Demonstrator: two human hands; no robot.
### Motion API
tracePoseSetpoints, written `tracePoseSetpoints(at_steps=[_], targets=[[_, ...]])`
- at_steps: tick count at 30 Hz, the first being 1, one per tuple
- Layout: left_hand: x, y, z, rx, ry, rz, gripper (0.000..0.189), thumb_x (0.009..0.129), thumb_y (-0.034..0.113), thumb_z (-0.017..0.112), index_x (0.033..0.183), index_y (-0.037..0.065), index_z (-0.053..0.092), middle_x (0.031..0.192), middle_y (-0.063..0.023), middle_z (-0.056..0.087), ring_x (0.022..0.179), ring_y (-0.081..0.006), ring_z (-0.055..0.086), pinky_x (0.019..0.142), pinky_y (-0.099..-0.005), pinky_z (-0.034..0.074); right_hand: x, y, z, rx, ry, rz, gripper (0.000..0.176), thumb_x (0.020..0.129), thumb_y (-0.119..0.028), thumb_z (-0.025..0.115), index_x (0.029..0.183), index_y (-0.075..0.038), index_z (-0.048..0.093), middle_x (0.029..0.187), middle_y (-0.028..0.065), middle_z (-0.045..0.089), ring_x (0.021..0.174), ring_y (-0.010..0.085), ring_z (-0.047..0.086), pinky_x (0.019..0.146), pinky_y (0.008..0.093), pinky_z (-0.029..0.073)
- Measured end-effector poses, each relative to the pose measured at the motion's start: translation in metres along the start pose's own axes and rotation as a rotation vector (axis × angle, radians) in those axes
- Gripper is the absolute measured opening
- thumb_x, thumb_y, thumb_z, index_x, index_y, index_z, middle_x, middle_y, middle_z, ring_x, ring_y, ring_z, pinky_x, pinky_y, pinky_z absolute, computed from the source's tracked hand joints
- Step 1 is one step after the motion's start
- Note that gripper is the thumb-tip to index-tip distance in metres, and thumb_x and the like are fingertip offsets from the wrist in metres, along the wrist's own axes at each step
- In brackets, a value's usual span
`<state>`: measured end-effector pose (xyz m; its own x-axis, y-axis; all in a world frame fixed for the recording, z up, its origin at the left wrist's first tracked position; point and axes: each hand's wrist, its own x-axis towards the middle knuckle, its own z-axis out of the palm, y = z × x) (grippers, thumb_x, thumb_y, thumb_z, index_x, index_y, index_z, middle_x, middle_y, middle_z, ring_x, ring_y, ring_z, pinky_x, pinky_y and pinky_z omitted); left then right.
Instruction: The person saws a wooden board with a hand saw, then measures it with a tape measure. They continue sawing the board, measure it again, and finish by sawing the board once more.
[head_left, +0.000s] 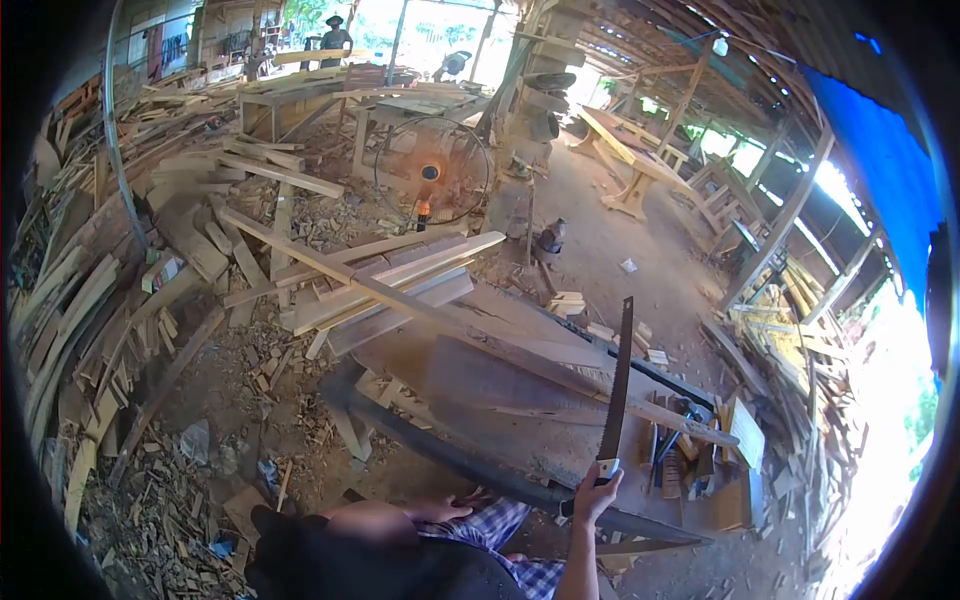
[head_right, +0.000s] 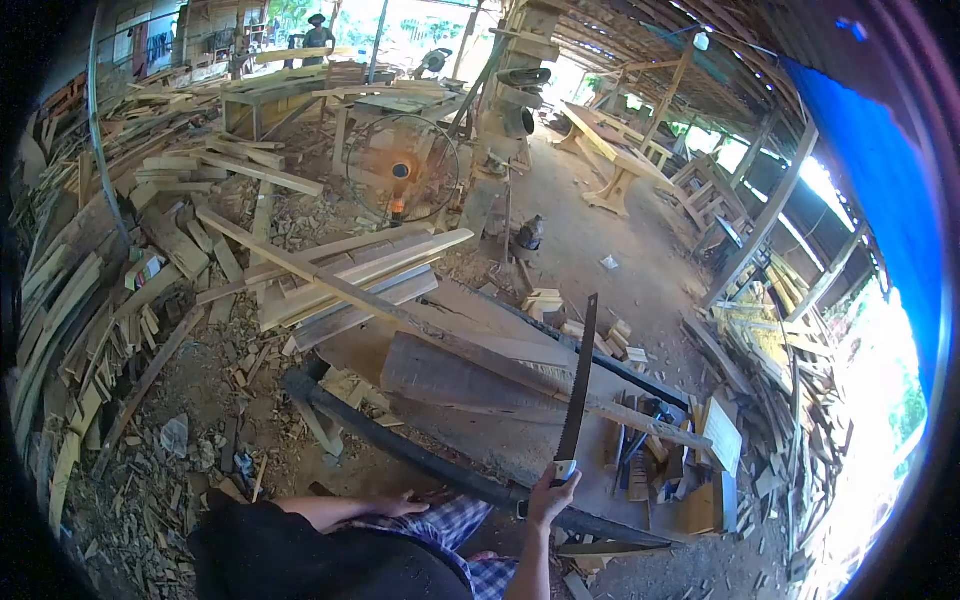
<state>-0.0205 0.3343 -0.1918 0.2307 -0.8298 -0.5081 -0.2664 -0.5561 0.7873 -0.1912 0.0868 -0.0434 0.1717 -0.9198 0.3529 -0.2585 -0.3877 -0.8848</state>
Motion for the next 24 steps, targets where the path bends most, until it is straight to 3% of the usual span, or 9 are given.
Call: tracePoseSetpoints(at_steps=[2, 5, 8, 11, 17, 24], targets=[[-0.007, 0.007, -0.008, -0.044, -0.202, -0.156, 0.121, 0.077, 0.084, 0.044, 0.149, -0.007, 0.01, 0.154, -0.0298, 0.019, 0.143, -0.0362, 0.025, 0.116, -0.0395, 0.022, 0.0, 0.008, 0.0, -0.043, 0.0, 0.02, 0.025, 0.094, -0.021, 0.063, 0.099, -0.002, 0.048, 0.064, 0.0089, 0.055, 0.051, 0.0173, 0.057, 0.045, 0.034, 0.044], [-0.006, 0.027, -0.014, 0.145, -0.268, -0.195, 0.125, 0.075, 0.086, 0.043, 0.151, -0.005, 0.002, 0.156, -0.028, 0.01, 0.145, -0.036, 0.02, 0.118, -0.0409, 0.019, 0.002, 0.021, 0.003, -0.173, 0.059, -0.03, 0.027, 0.093, -0.022, 0.064, 0.1, 0.0, 0.049, 0.07, 0.0152, 0.058, 0.06, 0.0245, 0.061, 0.054, 0.0387, 0.047], [-0.005, 0.041, -0.007, 0.114, -0.253, -0.139, 0.123, 0.076, 0.082, 0.049, 0.151, -0.004, 0.004, 0.155, -0.0287, 0.015, 0.143, -0.0371, 0.022, 0.117, -0.0411, 0.021, -0.003, 0.0, 0.003, -0.166, 0.085, -0.048, 0.029, 0.092, -0.023, 0.064, 0.101, 0.0, 0.049, 0.075, 0.0199, 0.059, 0.067, 0.0315, 0.062, 0.06, 0.0413, 0.048], [0.033, 0.004, 0.021, 0.153, -0.16, 0.001, 0.12, 0.077, 0.075, 0.056, 0.151, -0.004, 0.005, 0.153, -0.0292, 0.022, 0.142, -0.0377, 0.026, 0.116, -0.0403, 0.023, -0.004, -0.015, 0.003, -0.201, 0.116, -0.139, 0.029, 0.093, -0.023, 0.063, 0.101, 0.0, 0.049, 0.074, 0.0203, 0.059, 0.065, 0.0342, 0.062, 0.059, 0.0412, 0.048], [0.04, 0.024, 0.012, 0.051, -0.181, -0.107, 0.113, 0.079, 0.068, 0.06, 0.151, -0.002, 0.009, 0.151, -0.0291, 0.028, 0.14, -0.0382, 0.031, 0.115, -0.0398, 0.026, -0.006, -0.038, 0.001, -0.181, 0.122, -0.153, 0.029, 0.093, -0.024, 0.063, 0.1, -0.001, 0.047, 0.069, 0.0213, 0.058, 0.062, 0.0403, 0.061, 0.056, 0.0438, 0.047], [0.063, 0.024, 0.007, 0.123, -0.184, -0.126, 0.109, 0.08, 0.066, 0.059, 0.151, -0.001, 0.011, 0.151, -0.0287, 0.028, 0.139, -0.0389, 0.031, 0.115, -0.0404, 0.027, -0.006, -0.035, 0.001, -0.197, 0.113, -0.172, 0.029, 0.094, -0.025, 0.062, 0.1, -0.001, 0.047, 0.069, 0.0218, 0.058, 0.061, 0.0385, 0.062, 0.054, 0.0436, 0.046]])
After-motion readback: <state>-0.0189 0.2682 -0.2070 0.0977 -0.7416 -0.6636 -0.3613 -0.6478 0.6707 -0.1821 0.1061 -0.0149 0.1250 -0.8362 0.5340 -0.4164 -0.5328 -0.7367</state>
